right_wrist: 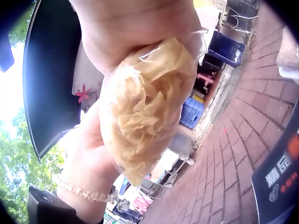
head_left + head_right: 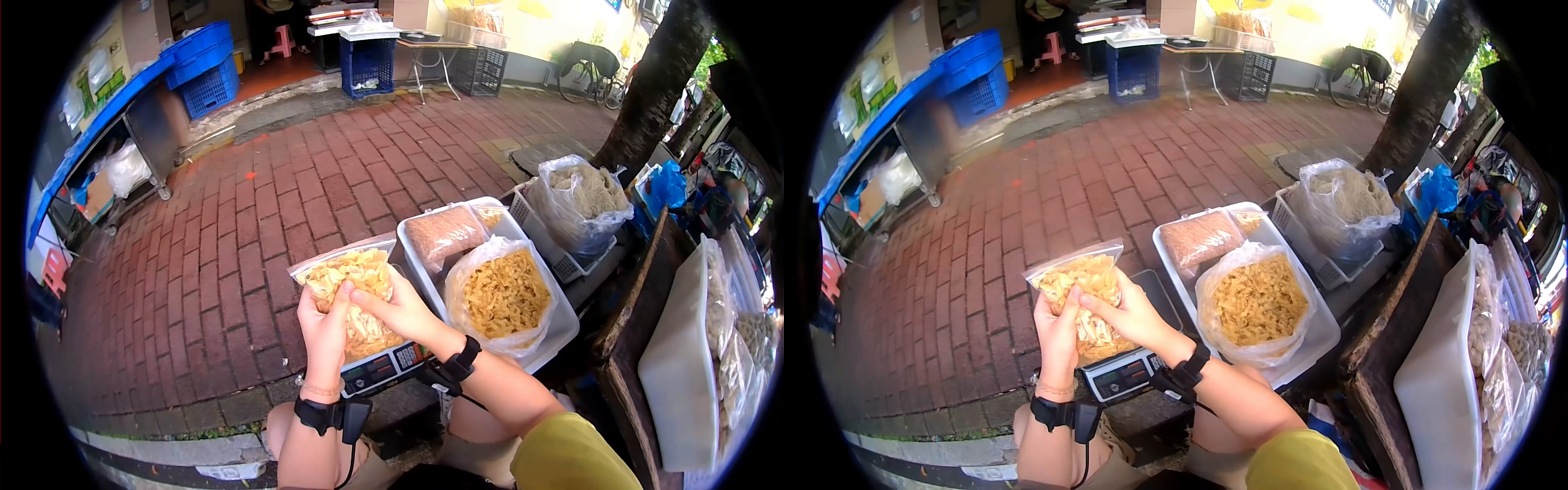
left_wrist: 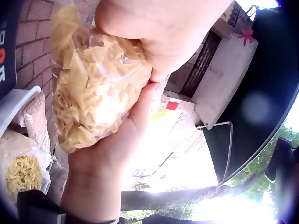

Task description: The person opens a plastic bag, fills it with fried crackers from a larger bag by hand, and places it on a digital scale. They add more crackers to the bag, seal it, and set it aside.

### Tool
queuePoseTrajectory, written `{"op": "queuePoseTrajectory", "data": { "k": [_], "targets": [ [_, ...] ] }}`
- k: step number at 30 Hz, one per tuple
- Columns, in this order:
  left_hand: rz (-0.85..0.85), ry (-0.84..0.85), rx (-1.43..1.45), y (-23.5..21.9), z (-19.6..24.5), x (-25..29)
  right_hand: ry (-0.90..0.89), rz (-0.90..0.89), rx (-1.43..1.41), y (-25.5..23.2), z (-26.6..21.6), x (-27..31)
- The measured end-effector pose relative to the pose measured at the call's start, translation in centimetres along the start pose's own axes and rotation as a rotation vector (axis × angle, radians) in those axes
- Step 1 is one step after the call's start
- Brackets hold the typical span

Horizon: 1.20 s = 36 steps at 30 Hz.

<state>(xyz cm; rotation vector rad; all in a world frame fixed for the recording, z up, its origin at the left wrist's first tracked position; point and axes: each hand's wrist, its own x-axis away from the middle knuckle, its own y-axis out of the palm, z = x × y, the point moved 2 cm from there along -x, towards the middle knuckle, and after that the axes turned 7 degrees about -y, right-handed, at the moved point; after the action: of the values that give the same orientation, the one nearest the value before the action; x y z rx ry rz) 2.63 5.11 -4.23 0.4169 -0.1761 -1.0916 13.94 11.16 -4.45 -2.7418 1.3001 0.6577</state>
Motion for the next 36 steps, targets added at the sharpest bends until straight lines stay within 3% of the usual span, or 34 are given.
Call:
{"op": "queuePoseTrajectory", "data": {
  "k": [2, 7, 13, 20, 24, 29, 31, 36],
  "targets": [
    [0.03, 0.013, -0.015, -0.1, 0.0, -0.1, 0.009, 0.03, -0.175, 0.3, 0.1, 0.1],
    [0.036, 0.031, -0.015, 0.3, 0.7, -0.3, -0.041, 0.043, -0.14, 0.4, -0.5, -0.1],
    [-0.221, 0.08, 0.095, 0.3, 4.4, -0.1, -0.072, -0.019, -0.036, 0.2, -2.7, -0.1],
    [-0.314, 0.111, 0.053, -0.7, 4.9, 0.1, -0.12, -0.047, 0.058, 0.3, -2.6, 0.2],
    [-0.311, 0.118, 0.097, -0.6, 5.0, 0.1, -0.21, -0.05, 0.114, 0.4, -2.5, 0.0],
    [-0.252, 0.089, 0.162, -0.5, 4.9, 0.1, -0.141, -0.044, 0.027, 1.1, -3.5, 0.4],
    [-0.162, 0.151, 0.073, -1.0, 4.7, -0.2, 0.005, -0.029, -0.074, 1.3, -3.4, 0.6],
    [-0.083, 0.282, -0.15, -1.3, 4.8, -0.2, 0.049, -0.074, -0.031, 1.1, -3.7, 0.6]
  ]
}}
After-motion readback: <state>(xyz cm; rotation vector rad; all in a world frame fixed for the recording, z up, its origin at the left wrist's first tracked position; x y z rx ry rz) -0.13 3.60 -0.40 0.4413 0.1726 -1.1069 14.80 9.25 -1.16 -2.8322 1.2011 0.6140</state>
